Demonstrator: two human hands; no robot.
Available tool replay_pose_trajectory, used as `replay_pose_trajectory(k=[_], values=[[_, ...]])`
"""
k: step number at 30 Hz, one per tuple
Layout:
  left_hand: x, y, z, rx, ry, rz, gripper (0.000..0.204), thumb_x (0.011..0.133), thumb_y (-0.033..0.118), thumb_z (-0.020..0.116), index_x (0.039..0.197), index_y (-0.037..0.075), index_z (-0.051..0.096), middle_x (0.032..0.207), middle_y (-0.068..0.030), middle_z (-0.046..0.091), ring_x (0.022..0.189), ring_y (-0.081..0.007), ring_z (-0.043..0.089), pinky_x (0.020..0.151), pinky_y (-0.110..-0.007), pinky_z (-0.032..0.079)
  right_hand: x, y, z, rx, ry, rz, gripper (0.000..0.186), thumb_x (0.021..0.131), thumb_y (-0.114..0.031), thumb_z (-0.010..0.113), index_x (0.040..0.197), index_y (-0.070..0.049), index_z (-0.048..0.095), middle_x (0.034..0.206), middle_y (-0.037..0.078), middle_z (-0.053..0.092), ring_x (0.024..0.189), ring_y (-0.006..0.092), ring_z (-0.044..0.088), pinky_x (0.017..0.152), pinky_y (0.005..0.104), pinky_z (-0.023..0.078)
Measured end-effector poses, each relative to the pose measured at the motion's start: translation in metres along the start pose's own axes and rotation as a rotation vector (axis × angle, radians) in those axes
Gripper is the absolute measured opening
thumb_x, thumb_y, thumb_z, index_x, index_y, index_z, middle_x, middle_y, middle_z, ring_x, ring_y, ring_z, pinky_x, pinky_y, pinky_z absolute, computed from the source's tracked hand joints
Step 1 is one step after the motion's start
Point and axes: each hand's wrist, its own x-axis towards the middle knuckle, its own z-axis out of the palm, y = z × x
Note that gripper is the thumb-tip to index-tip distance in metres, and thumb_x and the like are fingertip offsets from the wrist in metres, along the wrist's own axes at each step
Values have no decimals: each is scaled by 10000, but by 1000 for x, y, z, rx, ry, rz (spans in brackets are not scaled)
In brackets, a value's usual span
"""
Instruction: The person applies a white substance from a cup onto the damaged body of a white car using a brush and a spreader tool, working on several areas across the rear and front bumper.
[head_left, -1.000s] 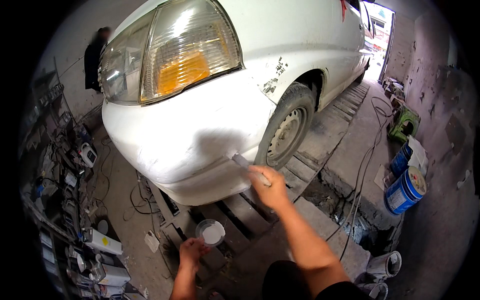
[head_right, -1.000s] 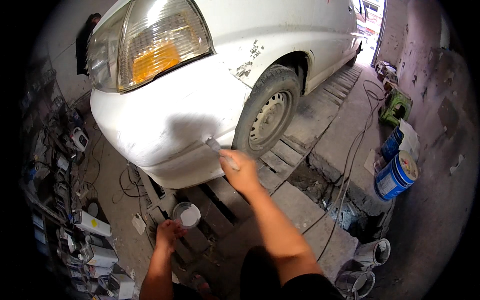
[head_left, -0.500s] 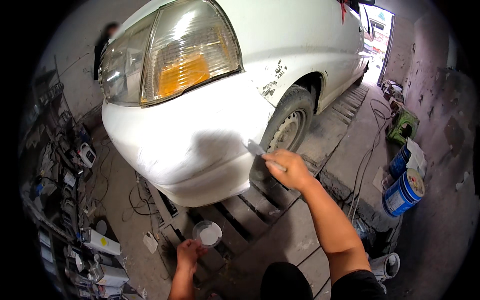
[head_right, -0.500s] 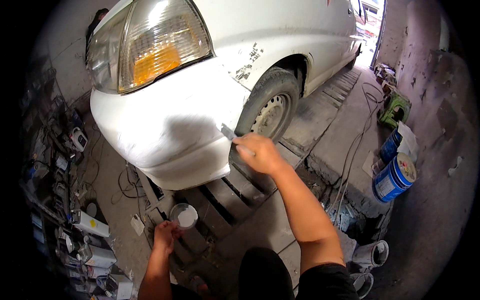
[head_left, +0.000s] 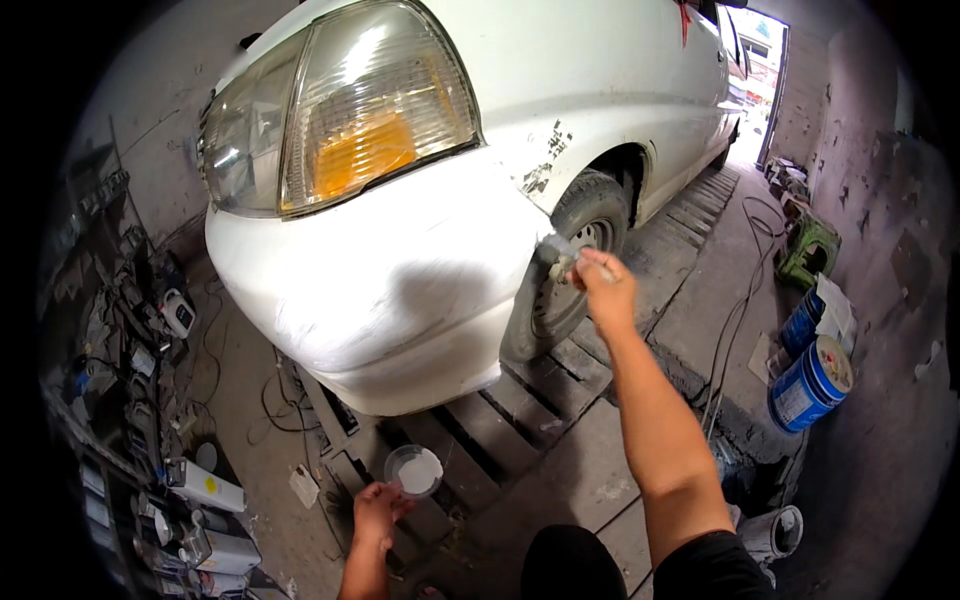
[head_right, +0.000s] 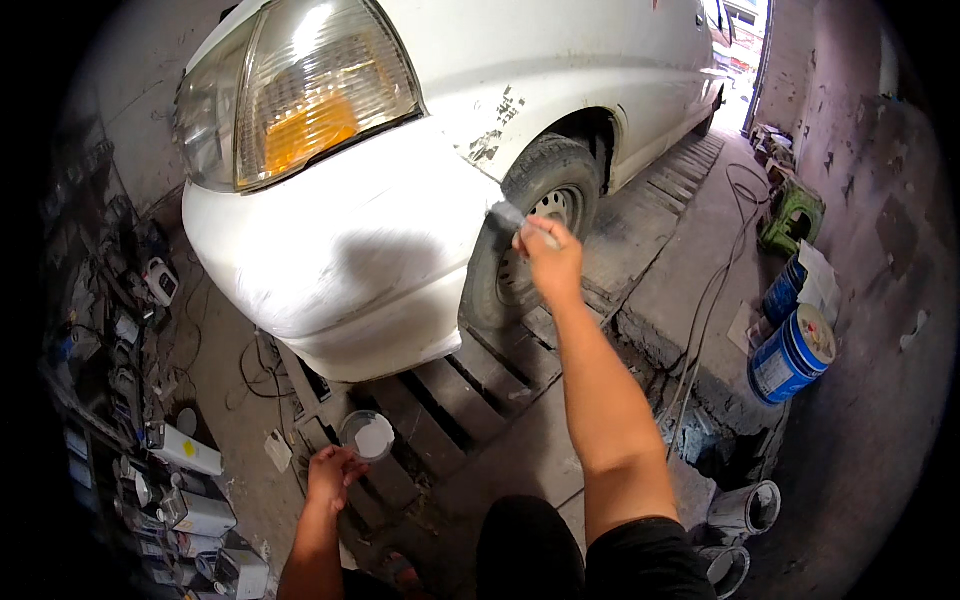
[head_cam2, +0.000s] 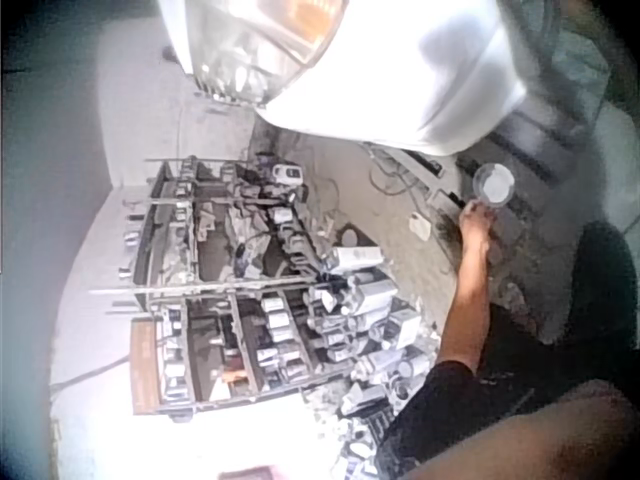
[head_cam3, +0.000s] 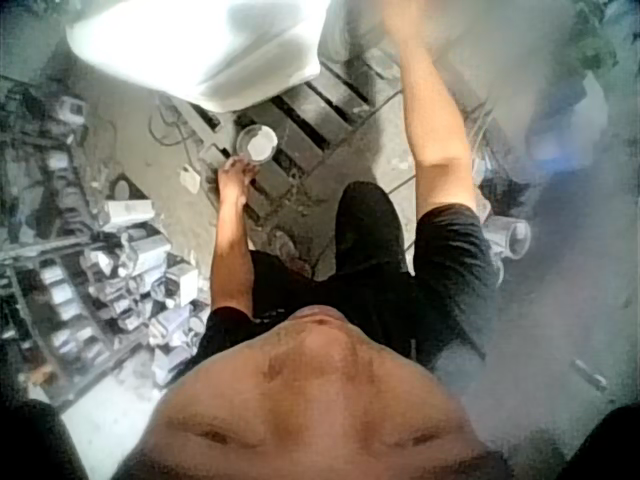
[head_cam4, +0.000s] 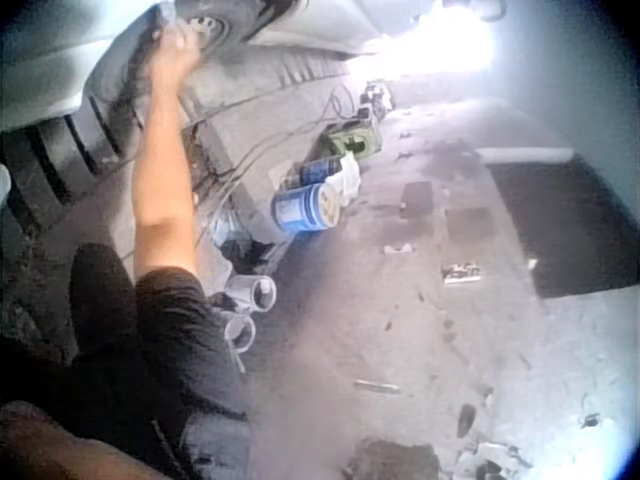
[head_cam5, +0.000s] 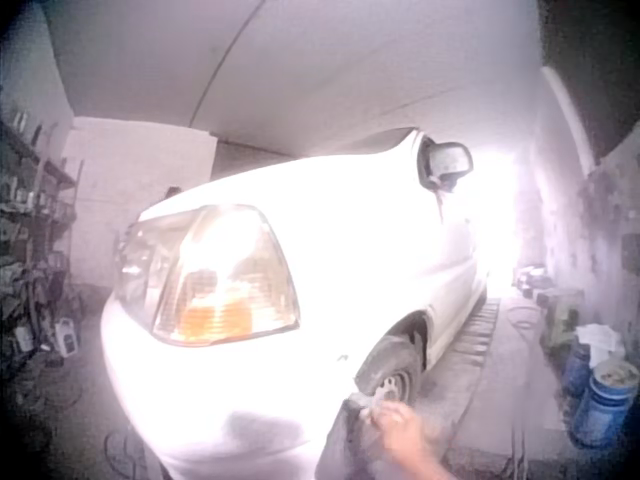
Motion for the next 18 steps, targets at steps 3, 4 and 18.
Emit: replay_pose_trajectory(k=[3,4,18], values=[[1,0,0,15,-2,12,120,854,56,555,758,1,509,720,-96,564,630,-208,611,568,-320,545,-20,13,0,136,-36,191,184,850,-83,582,970,57,580,786,105,640,654,132,611,598,240,480],[3,-2,-3,33,-9,14,97,858,47,530,780,-7,511,730,-98,565,625,-207,611,556,-311,545,-24,15,-1,140,-57,246,185,853,-81,579,969,62,571,778,111,640,650,132,611,592,234,477],[5,-3,-1,-2,-2,-2,68,849,38,528,806,-12,512,731,-103,568,580,-192,601,533,-276,535,-30,-9,10,-680,-143,-522,228,759,-144,619,937,-7,654,927,198,644,849,349,625,765,368,495]])
